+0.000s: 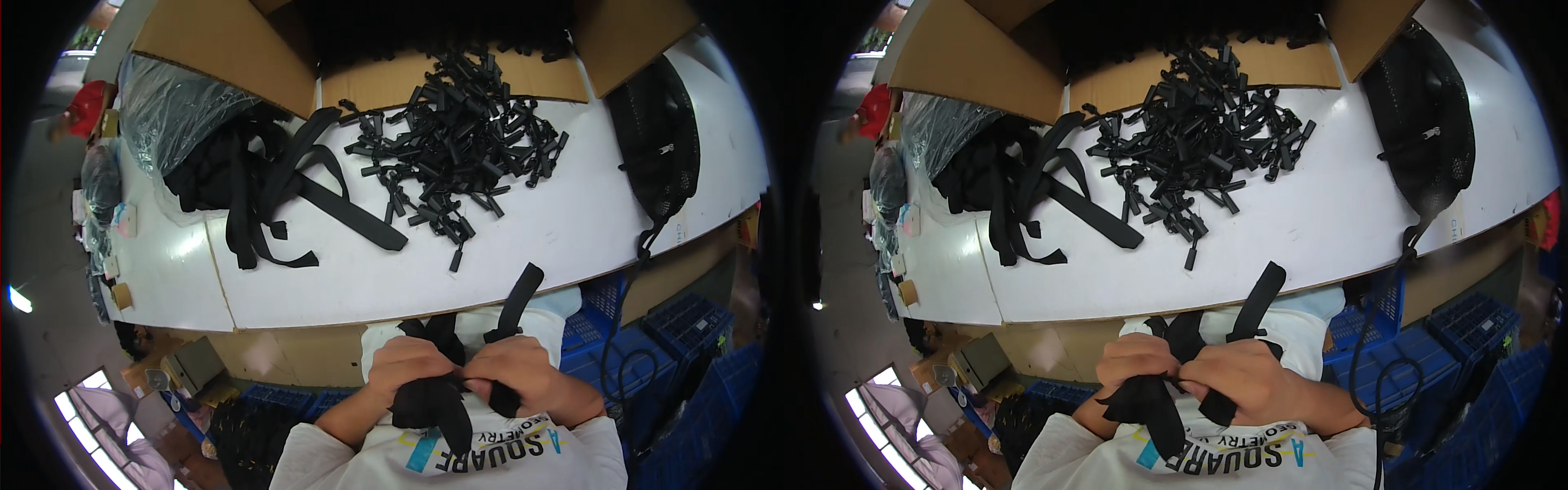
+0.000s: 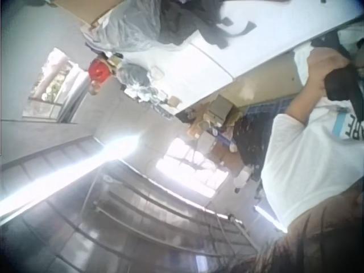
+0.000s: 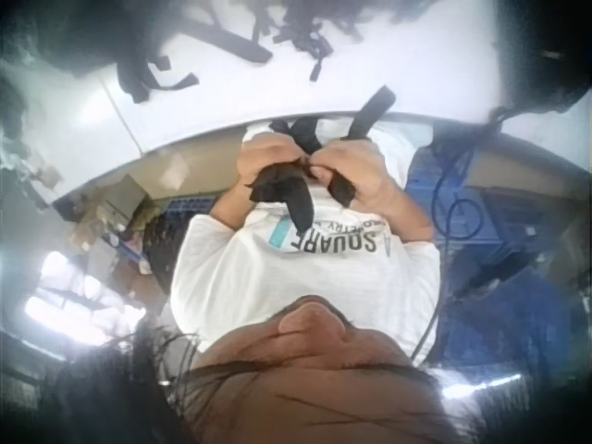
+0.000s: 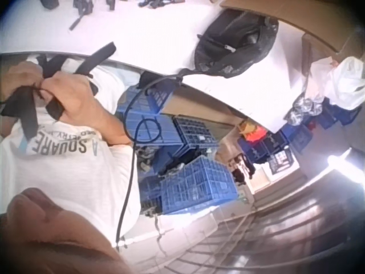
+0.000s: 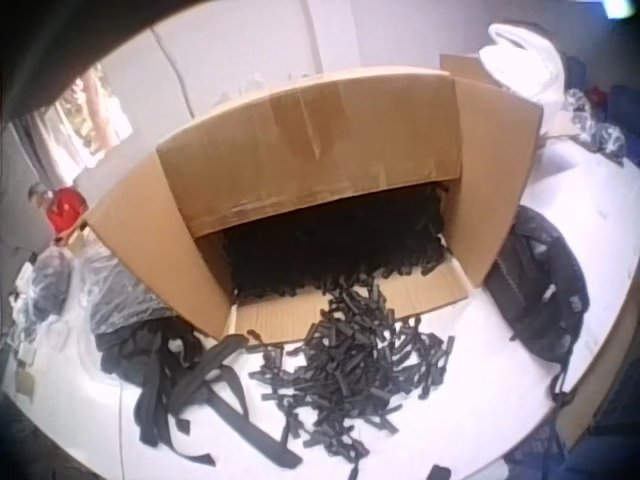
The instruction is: The person repeatedly picks up black plastic clips and black fabric straps from a table. They insert the clips into the ends of the straps by hand, one at a time, and place the assembled units into a cardboard box. The process is repetitive and involves handling small components in a factory setting.
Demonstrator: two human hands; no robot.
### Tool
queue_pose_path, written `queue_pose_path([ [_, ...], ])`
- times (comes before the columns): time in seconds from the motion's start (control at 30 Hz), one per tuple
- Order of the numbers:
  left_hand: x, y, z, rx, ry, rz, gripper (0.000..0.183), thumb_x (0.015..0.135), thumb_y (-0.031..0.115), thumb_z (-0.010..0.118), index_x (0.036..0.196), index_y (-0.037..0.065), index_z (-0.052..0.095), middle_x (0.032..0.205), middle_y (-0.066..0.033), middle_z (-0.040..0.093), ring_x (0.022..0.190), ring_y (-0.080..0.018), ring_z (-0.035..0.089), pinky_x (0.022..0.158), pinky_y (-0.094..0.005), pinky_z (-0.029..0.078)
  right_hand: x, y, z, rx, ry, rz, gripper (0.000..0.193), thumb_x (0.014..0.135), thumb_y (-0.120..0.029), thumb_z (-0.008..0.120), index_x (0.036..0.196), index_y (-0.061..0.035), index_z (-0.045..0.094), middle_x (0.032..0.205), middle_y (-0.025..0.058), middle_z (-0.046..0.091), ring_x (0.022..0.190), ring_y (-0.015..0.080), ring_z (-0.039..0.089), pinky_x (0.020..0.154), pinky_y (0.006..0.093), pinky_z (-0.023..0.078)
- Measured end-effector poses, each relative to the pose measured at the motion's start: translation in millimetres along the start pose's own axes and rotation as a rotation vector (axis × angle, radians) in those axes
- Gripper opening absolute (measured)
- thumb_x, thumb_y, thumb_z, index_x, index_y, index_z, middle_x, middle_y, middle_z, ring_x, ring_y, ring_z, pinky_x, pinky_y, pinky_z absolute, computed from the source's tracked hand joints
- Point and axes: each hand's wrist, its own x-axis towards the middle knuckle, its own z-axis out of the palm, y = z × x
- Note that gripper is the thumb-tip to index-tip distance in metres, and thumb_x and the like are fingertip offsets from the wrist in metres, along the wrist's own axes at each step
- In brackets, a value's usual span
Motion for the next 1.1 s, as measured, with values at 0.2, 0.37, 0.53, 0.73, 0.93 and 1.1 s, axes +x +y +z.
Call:
queue_pose_path([
  [0.2, 14, 12, 3, 0.197, 0.043, 0.021, 0.025, 0.067, 0.012, 0.07, 0.081, -0.006, 0.061, 0.071, -0.017, 0.063, 0.055, -0.0254, 0.063, 0.048, -0.0292, 0.049, 6, -7, -2, -0.175, -0.057, -0.057, 0.019, 0.071, -0.003, 0.066, 0.086, 0.0012, 0.056, 0.063, 0.0068, 0.049, 0.048, 0.0211, 0.052, 0.041, 0.0306, 0.04],
  [0.37, 22, 14, 4, 0.114, 0.003, 0.047, 0.023, 0.067, 0.01, 0.071, 0.08, -0.006, 0.06, 0.074, -0.0185, 0.063, 0.053, -0.0228, 0.061, 0.048, -0.0291, 0.049, 2, -5, -1, -0.088, 0.022, -0.079, 0.02, 0.066, 0.003, 0.066, 0.084, 0.0027, 0.057, 0.064, 0.009, 0.055, 0.048, 0.0225, 0.055, 0.041, 0.0305, 0.041],
  [0.53, 25, 12, 3, 0.02, -0.024, 0.03, 0.021, 0.068, 0.007, 0.07, 0.082, -0.006, 0.06, 0.074, -0.019, 0.063, 0.055, -0.0239, 0.061, 0.049, -0.0292, 0.049, -1, -3, 4, -0.137, 0.11, -0.164, 0.021, 0.064, 0.003, 0.067, 0.082, 0.0034, 0.058, 0.066, 0.0086, 0.056, 0.048, 0.021, 0.055, 0.041, 0.03, 0.042],
  [0.73, 19, 13, 5, -0.041, 0.057, -0.089, 0.019, 0.07, 0.006, 0.069, 0.083, -0.005, 0.061, 0.077, -0.0179, 0.063, 0.061, -0.0245, 0.062, 0.053, -0.0293, 0.05, 3, -6, -2, -0.198, 0.015, -0.142, 0.022, 0.063, 0.001, 0.068, 0.082, 0.0033, 0.059, 0.067, 0.0094, 0.056, 0.05, 0.0211, 0.056, 0.042, 0.0298, 0.042],
  [0.93, 27, 19, 1, -0.067, -0.062, -0.144, 0.018, 0.071, 0.007, 0.069, 0.084, -0.004, 0.062, 0.082, -0.0165, 0.063, 0.066, -0.0241, 0.062, 0.057, -0.0283, 0.049, 3, -7, -3, -0.25, 0.072, -0.166, 0.02, 0.063, -0.002, 0.069, 0.08, 0.0028, 0.059, 0.065, 0.0095, 0.057, 0.049, 0.0218, 0.055, 0.042, 0.0302, 0.042],
  [1.1, 23, 10, 9, -0.131, -0.061, -0.129, 0.021, 0.073, 0.011, 0.069, 0.085, -0.005, 0.062, 0.083, -0.0172, 0.062, 0.066, -0.0224, 0.062, 0.055, -0.0272, 0.048, 0, -1, -1, -0.126, 0.19, -0.213, 0.023, 0.061, -0.002, 0.068, 0.082, 0.0008, 0.058, 0.064, 0.0073, 0.056, 0.047, 0.0207, 0.053, 0.041, 0.0288, 0.04],
])
